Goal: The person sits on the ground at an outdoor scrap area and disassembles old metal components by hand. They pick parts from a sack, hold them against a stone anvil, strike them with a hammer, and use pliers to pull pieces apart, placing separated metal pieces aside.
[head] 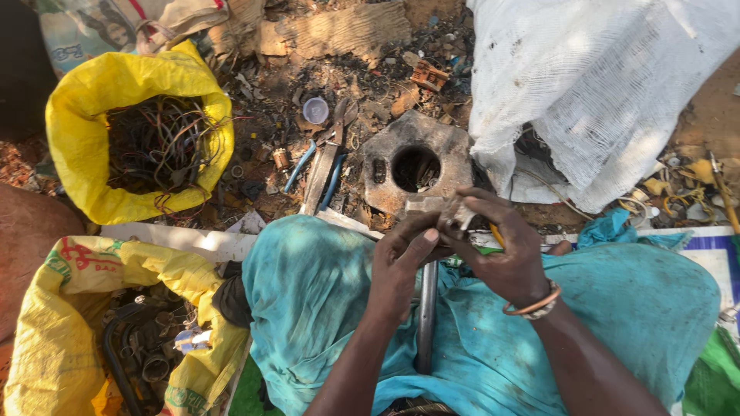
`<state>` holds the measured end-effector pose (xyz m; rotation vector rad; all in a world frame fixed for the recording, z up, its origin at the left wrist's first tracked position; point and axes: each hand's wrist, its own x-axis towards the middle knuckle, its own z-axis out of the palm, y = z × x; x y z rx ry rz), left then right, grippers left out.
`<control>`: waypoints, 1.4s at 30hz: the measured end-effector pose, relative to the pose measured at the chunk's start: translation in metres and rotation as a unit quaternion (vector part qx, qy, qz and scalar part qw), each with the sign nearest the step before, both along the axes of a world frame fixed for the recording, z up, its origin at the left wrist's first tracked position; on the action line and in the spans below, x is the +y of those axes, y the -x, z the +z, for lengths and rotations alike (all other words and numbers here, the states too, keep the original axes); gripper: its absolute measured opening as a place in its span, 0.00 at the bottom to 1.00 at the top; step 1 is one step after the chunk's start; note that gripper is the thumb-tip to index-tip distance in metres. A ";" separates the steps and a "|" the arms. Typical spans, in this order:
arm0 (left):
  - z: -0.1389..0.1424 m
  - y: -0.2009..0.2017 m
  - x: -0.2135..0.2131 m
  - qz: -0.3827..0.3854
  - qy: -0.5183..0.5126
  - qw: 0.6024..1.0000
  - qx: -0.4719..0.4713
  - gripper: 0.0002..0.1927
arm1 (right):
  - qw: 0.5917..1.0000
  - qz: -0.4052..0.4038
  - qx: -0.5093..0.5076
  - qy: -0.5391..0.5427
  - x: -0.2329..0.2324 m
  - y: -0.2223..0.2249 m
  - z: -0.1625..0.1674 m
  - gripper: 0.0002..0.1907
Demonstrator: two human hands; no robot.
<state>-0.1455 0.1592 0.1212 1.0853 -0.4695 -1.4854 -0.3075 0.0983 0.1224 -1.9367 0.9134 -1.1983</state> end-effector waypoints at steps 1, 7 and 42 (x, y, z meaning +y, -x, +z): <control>-0.001 -0.002 0.000 -0.006 -0.004 0.999 -0.042 0.20 | 1.000 0.014 0.017 0.017 0.001 -0.002 -0.001 0.31; -0.015 -0.022 0.010 0.002 -0.019 0.996 -0.087 0.27 | 0.999 0.039 -0.009 0.023 0.014 -0.019 -0.010 0.31; -0.050 -0.058 -0.004 0.056 0.102 0.980 0.160 0.22 | 0.885 -0.366 0.231 -0.172 -0.082 0.229 -0.004 0.25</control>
